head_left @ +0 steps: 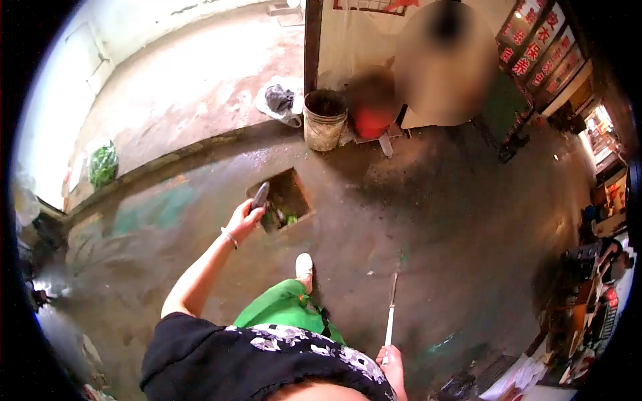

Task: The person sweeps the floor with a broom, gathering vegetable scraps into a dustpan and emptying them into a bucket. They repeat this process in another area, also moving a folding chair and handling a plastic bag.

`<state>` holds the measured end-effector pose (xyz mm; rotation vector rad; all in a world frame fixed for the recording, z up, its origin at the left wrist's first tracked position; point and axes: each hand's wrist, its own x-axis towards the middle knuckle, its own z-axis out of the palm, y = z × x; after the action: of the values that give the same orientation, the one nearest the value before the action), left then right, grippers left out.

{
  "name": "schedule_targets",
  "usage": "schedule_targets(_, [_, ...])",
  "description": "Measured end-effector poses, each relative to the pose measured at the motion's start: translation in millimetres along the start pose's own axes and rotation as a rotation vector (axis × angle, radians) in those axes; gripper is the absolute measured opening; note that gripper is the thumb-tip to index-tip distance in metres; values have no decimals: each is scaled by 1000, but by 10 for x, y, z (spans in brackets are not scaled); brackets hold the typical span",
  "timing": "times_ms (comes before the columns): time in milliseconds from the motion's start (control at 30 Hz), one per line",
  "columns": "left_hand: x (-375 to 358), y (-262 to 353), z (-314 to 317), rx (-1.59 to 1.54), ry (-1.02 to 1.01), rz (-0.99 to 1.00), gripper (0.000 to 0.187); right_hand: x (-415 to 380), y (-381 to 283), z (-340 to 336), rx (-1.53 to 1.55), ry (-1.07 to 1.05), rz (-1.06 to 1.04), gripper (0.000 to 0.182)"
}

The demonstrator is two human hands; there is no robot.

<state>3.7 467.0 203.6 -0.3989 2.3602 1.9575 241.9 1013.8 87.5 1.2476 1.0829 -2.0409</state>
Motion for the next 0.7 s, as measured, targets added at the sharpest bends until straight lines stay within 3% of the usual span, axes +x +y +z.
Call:
schedule_targets(33, [330,50,-6,85,23,63,16,82,-187,245,44,138,59,10])
schedule_targets(133, [1296,415,-15,311,84,353,19,313,-523,584,32,105,11,9])
schedule_targets(200, [1831,758,45,469,127,486,22,508,-760,809,10,106,73,7])
schedule_targets(267, [2270,1003,95,639,90,466,24,595,-892,960,-37,79,51,6])
schedule_targets(300, [2466,1106,166,692,150,601,22,682,-966,1020,-150,109,45,5])
schedule_targets(333, [2696,1151,226,694,153,598,22,755,-1064,1086,-154,107,48,5])
schedule_targets(433, [3383,1200,432,1157,130,620,21,1165,-1350,1134,-554,113,-1,9])
schedule_targets(533, [3970,983,670,1325,105,628,18,1540,-1680,963,-509,122,98,10])
schedule_targets(700, [5102,69,1127,1619,-165,296,14,2338,-2513,1318,-423,137,294,14])
